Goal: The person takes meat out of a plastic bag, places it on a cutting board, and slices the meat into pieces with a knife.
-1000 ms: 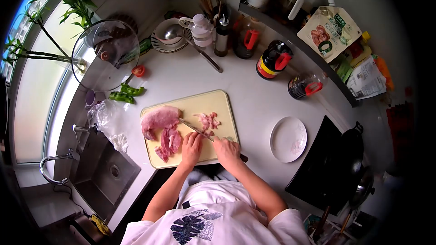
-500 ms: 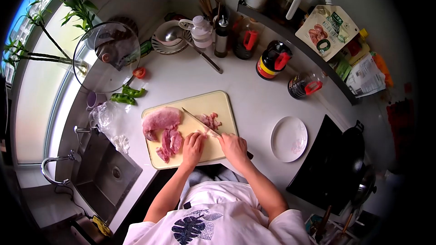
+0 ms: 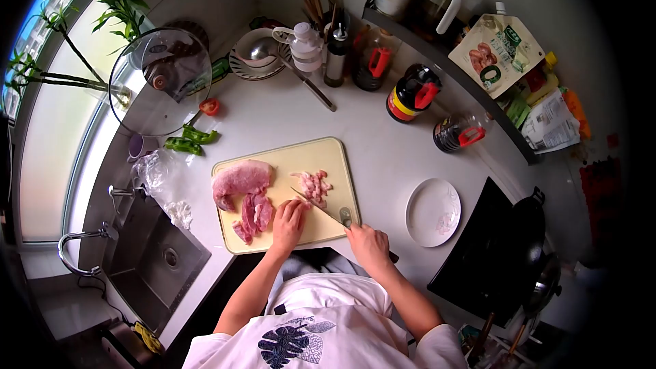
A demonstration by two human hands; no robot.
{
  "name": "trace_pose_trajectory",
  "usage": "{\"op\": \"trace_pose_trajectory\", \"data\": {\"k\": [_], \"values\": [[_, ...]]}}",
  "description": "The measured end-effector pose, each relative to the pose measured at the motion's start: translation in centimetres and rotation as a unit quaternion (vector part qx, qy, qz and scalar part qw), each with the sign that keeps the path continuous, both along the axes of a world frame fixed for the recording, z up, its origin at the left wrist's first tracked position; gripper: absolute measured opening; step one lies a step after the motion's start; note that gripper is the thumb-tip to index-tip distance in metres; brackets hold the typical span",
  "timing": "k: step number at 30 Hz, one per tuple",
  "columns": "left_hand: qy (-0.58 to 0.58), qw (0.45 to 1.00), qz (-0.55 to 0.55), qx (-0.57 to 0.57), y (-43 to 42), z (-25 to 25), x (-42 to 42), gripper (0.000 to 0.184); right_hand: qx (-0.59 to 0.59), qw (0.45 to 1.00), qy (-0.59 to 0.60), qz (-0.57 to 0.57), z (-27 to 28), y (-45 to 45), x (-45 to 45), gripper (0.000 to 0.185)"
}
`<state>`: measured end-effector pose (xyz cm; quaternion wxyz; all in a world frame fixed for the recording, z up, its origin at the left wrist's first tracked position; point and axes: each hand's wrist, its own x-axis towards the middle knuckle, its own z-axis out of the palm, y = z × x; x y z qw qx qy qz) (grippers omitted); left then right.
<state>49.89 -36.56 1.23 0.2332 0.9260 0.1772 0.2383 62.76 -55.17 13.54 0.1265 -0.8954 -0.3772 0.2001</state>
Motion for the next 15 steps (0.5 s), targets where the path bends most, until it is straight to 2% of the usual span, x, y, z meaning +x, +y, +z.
{"op": "trace_pose_trajectory", "data": {"k": [5,11,15], "values": [[0.009,1.000,-0.007,0.005,-0.1,0.3,0.0,0.038,0.032,0.999,-0.011,0.005,-3.1,2.3,-0.9,0.027],[-0.016,1.000,0.011,0.022,-0.3,1.1,-0.3,0.038,0.026,1.000,0.006,-0.005,-1.7,1.9,0.6,0.028],[0.013,1.000,0.009,0.011,-0.3,0.7,-0.2,0.039,0.015,1.000,0.013,-0.014,0.4,0.2,1.1,0.029]]}}
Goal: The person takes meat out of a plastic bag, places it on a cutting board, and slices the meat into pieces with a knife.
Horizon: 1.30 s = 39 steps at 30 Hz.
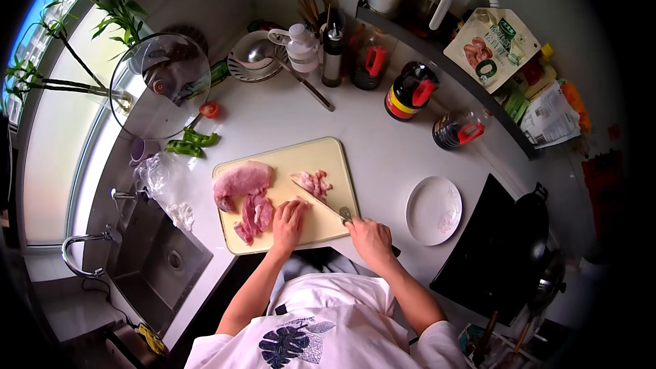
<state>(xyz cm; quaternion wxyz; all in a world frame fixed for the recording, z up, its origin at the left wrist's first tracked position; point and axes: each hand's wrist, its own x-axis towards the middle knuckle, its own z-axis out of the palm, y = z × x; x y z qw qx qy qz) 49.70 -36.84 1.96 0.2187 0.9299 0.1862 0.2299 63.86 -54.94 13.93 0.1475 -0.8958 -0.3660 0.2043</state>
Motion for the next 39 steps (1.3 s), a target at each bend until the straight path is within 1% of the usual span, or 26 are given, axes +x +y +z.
{"op": "trace_pose_trajectory", "data": {"k": [4,9,14,16,20,22,27,29,32,34,36,39], "values": [[-0.007,1.000,0.003,0.014,0.1,-0.1,0.1,0.037,0.008,1.000,-0.011,0.027,0.9,0.0,-0.8,0.026],[-0.005,1.000,0.010,0.017,0.1,-0.3,0.0,0.036,-0.007,0.999,-0.030,0.030,1.2,0.0,-1.8,0.026],[-0.002,1.000,0.001,0.023,0.1,0.0,0.0,0.034,-0.010,0.999,-0.020,0.031,-0.9,1.7,-2.1,0.027],[-0.004,1.000,0.002,0.022,0.2,-0.2,0.0,0.034,0.014,0.999,-0.025,0.042,-2.0,2.8,-2.0,0.026],[-0.010,1.000,0.008,0.027,0.2,-0.8,0.0,0.034,0.017,0.999,-0.014,0.050,-0.5,2.7,-1.8,0.026],[-0.011,1.000,0.009,0.021,0.2,-0.6,0.1,0.034,-0.040,0.998,-0.011,0.042,0.7,1.6,-1.8,0.024],[-0.009,1.000,-0.001,0.015,0.2,-0.5,0.1,0.034,-0.014,0.999,-0.020,0.042,-3.6,4.0,-2.1,0.024],[-0.022,0.999,0.024,0.009,0.3,-0.5,0.2,0.034,-0.004,0.999,-0.031,0.043,-3.5,5.3,-2.2,0.025],[-0.017,1.000,0.020,0.005,0.3,-0.2,0.2,0.034,0.032,0.998,-0.030,0.053,-4.0,2.9,-2.0,0.023],[-0.020,0.999,0.026,0.003,0.2,-0.3,0.3,0.033,0.021,0.998,-0.024,0.048,-3.1,1.3,-1.7,0.024],[-0.030,0.999,0.022,0.002,0.2,-0.1,0.3,0.032,-0.028,0.999,-0.009,0.037,-2.5,0.4,-1.7,0.024],[-0.022,1.000,0.018,0.006,0.2,0.0,0.3,0.032,-0.030,0.998,-0.024,0.045,-3.1,2.3,-2.4,0.023]]}}
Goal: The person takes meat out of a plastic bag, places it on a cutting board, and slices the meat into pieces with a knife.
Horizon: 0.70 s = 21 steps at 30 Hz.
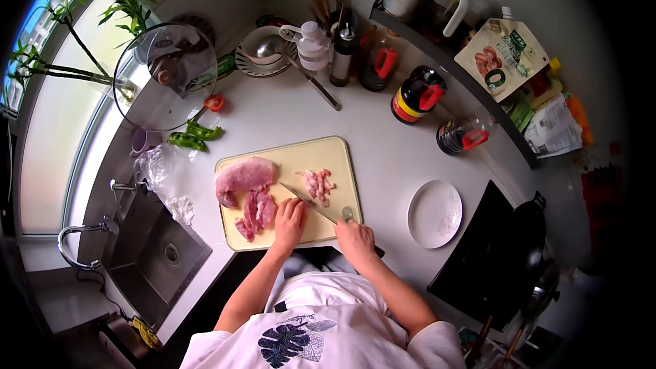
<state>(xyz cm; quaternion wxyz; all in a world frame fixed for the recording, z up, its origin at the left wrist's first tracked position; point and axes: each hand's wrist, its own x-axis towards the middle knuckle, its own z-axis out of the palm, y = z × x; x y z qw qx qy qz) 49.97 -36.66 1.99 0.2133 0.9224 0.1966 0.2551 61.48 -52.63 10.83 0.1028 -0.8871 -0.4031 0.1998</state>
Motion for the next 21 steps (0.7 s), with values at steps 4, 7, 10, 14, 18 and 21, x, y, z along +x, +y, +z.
{"op": "trace_pose_trajectory", "data": {"k": [4,7,10,14,18,21], "values": [[0.001,1.000,-0.001,0.000,-0.1,-0.2,-0.2,0.033,0.020,1.000,-0.015,0.009,-0.7,0.7,-0.3,0.023],[0.021,1.000,-0.006,-0.005,0.1,-0.2,-0.7,0.037,0.026,1.000,-0.004,-0.001,0.6,-1.8,0.5,0.024],[0.008,1.000,-0.014,-0.006,0.4,-0.1,-0.8,0.039,0.018,0.999,0.014,-0.025,1.7,-4.0,1.9,0.026],[0.014,1.000,-0.018,0.000,0.3,-0.5,-0.8,0.040,0.031,0.998,0.016,-0.046,3.2,-4.2,1.6,0.028],[0.012,1.000,-0.020,0.007,0.3,-0.7,-0.7,0.039,0.055,0.998,0.007,-0.035,3.3,-2.8,0.6,0.028],[0.025,0.999,-0.019,0.015,0.3,-0.5,-0.7,0.038,0.038,0.998,0.023,-0.037,3.4,-2.7,-0.2,0.027]]}}
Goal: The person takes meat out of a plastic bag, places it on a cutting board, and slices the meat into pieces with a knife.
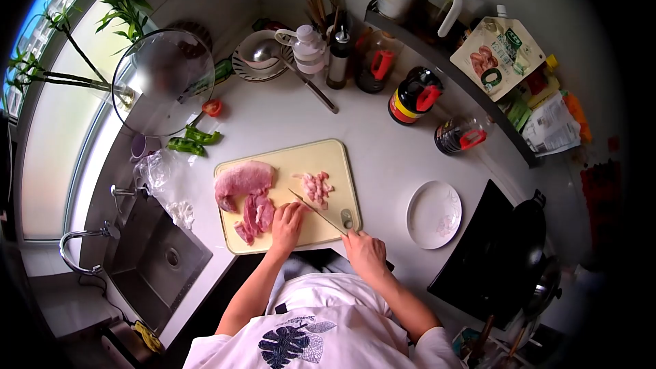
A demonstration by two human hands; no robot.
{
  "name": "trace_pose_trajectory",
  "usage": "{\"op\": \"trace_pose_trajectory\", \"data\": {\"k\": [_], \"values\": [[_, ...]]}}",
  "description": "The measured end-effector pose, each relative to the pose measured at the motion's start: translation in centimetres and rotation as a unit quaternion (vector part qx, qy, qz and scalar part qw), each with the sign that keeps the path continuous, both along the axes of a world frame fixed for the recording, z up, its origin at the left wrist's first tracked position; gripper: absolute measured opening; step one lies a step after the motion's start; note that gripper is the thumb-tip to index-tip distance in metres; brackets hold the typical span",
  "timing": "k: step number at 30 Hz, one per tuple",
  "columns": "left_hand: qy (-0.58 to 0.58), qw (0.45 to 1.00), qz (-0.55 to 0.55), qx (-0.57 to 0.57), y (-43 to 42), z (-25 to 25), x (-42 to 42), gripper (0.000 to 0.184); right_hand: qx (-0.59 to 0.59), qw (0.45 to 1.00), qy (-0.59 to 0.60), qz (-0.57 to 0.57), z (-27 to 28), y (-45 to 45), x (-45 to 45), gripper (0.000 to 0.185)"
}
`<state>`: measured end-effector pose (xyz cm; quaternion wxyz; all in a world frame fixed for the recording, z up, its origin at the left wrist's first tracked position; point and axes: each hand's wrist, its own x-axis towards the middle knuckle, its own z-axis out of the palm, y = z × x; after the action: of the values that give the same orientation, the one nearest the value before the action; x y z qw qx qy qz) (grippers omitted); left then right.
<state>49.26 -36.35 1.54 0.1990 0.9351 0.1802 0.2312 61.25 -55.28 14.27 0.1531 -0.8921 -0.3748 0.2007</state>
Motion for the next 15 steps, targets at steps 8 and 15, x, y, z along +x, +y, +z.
{"op": "trace_pose_trajectory", "data": {"k": [8,15], "values": [[0.003,1.000,0.004,-0.006,0.0,0.0,0.1,0.038,-0.034,0.999,0.005,-0.009,-2.9,2.0,-1.3,0.027],[-0.001,1.000,0.013,-0.016,0.0,-0.1,0.1,0.040,-0.054,0.999,0.003,0.000,-2.0,0.9,-0.8,0.027]]}}
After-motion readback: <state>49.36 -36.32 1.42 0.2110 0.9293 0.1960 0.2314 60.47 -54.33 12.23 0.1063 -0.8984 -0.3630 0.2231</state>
